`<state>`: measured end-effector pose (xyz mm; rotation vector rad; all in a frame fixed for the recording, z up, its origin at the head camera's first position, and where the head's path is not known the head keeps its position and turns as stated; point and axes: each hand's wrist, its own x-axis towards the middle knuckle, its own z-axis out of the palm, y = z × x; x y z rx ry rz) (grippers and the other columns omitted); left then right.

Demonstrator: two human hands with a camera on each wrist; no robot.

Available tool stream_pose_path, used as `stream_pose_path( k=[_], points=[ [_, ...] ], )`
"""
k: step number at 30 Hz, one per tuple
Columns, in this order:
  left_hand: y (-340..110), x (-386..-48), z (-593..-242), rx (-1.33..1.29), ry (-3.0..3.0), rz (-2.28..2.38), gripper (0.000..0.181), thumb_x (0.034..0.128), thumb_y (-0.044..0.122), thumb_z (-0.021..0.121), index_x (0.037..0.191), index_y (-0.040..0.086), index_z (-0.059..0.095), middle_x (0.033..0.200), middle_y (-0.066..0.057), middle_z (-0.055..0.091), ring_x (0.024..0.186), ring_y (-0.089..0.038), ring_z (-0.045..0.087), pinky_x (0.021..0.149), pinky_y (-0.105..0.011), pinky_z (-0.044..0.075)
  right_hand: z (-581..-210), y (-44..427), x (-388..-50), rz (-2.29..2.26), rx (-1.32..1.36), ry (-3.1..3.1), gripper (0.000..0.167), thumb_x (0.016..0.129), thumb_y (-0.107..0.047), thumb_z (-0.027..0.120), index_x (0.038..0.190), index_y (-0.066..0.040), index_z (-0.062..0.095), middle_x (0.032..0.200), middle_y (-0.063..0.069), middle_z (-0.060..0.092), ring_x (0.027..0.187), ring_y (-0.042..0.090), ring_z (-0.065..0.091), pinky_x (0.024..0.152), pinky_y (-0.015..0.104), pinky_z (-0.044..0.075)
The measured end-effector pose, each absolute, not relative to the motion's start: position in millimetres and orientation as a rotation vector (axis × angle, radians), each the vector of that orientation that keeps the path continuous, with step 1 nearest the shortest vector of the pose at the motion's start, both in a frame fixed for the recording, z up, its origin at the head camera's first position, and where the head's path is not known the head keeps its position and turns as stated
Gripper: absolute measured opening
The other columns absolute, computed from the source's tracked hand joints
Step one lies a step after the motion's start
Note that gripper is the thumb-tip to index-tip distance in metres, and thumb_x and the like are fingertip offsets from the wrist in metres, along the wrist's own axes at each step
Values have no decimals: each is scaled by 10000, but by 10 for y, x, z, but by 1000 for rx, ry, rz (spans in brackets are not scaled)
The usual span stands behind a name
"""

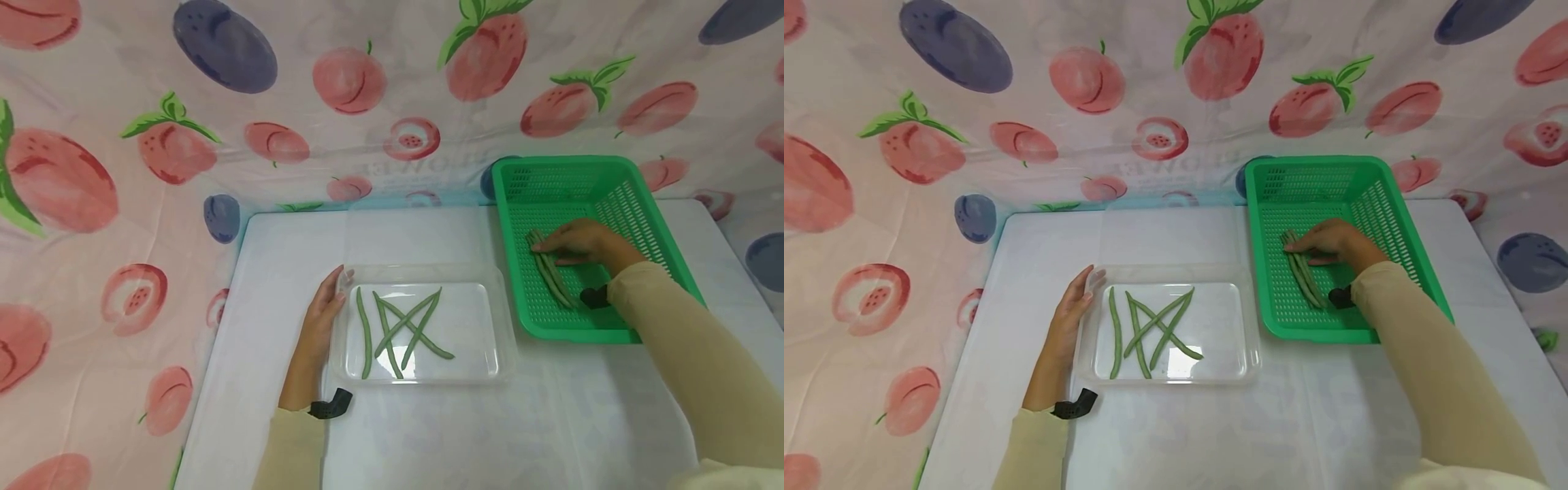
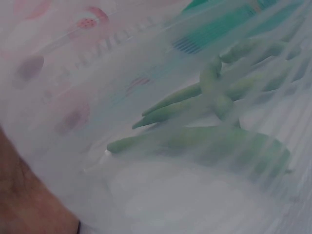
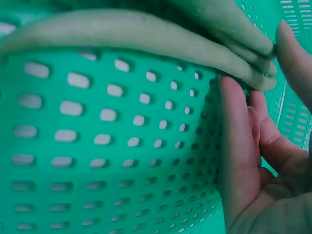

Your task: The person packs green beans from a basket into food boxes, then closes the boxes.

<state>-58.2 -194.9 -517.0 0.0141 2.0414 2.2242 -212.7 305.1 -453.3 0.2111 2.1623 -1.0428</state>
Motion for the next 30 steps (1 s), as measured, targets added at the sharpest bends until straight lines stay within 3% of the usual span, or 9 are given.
stream_pose_path(
  k=[4, 7, 18, 23, 27, 30],
  points=[
    [-1946, -586, -5159, 7, 2046, 2220, 512, 1075, 276, 488, 1575, 294, 377, 1645, 93, 353, 1511, -227, 349, 1177, -569, 353, -4527, 3038, -2119, -1032, 193, 2174, 718, 896, -399, 788, 1353, 81, 511, 1252, 97, 551, 1032, 156, 626, 912, 346, 600],
    [-1941, -586, -5151, 9, 2045, 2223, 514, 1072, 281, 495, 1573, 300, 381, 1641, 100, 359, 1512, -215, 345, 1184, -566, 345, -4529, 3049, -2117, -1029, 175, 2177, 728, 896, -398, 787, 1356, 87, 498, 1247, 113, 544, 989, 134, 628, 900, 335, 602],
    [-1952, -576, -5164, 4, 2088, 2184, 505, 1073, 314, 494, 1565, 340, 386, 1640, 114, 353, 1494, -238, 381, 1149, -569, 397, -4567, 3124, -2155, -1051, 116, 2140, 404, 955, -341, 727, 1179, -7, 683, 1218, 16, 599, 1005, 86, 619, 897, 304, 598],
    [-1949, -576, -5166, -7, 2098, 2173, 500, 1078, 286, 478, 1565, 343, 383, 1642, 116, 349, 1495, -235, 379, 1146, -577, 398, -4565, 3167, -2161, -1073, 115, 2112, 351, 979, -307, 696, 1149, -1, 672, 1235, 38, 562, 1024, 80, 597, 915, 321, 597],
    [-1948, -585, -5175, -1, 2096, 2182, 506, 1078, 268, 476, 1572, 315, 378, 1652, 89, 340, 1506, -241, 354, 1166, -580, 368, -4547, 3217, -2168, -1085, 106, 2074, 395, 995, -309, 675, 1208, 16, 610, 1268, 60, 527, 1051, 90, 577, 945, 332, 588],
    [-1950, -589, -5184, 3, 2095, 2182, 512, 1076, 289, 484, 1575, 310, 373, 1653, 96, 335, 1503, -243, 361, 1161, -579, 376, -4521, 3254, -2168, -1090, 90, 2050, 353, 997, -316, 671, 1168, -14, 606, 1205, 43, 549, 1034, 95, 594, 953, 331, 585]
  ],
)
